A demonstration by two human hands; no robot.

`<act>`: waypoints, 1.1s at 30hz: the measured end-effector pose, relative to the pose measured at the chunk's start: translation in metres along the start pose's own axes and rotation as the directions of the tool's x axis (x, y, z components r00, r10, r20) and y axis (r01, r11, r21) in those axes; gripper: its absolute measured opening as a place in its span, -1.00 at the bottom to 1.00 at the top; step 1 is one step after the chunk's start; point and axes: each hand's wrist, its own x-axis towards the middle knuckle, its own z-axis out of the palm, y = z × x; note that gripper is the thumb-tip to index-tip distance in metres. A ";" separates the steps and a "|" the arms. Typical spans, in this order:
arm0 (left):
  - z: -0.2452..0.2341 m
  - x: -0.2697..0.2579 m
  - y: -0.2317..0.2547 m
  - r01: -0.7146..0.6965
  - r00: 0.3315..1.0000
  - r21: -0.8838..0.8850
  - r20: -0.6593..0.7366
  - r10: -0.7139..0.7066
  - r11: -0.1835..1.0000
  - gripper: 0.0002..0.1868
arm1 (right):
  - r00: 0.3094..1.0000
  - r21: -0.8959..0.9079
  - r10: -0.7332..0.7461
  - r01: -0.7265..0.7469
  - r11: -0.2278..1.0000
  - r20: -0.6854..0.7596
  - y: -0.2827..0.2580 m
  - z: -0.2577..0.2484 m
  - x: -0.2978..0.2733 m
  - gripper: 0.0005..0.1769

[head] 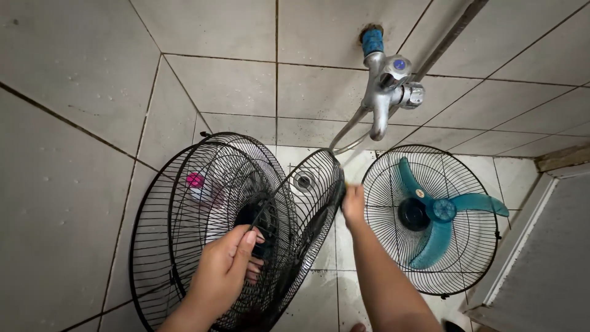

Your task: The person washes electric fan parts under running water from a tap, scrubbing the grilles and the fan blades with a sponge.

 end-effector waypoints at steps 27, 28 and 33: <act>0.051 -0.033 0.027 -0.248 0.828 0.195 0.552 0.103 0.949 -0.77 | 0.715 0.203 0.476 -0.639 0.742 0.512 -0.067 -0.112 0.059 0.14; 0.048 -0.033 0.031 -0.250 0.828 0.196 0.552 0.104 0.948 -0.77 | 0.714 0.221 0.464 -0.640 0.736 0.524 -0.078 -0.115 0.057 0.13; 0.041 -0.028 0.028 0.130 0.764 0.081 0.627 -0.152 0.988 -0.23 | 0.661 0.099 0.605 -0.707 0.700 0.445 -0.181 -0.107 0.018 0.22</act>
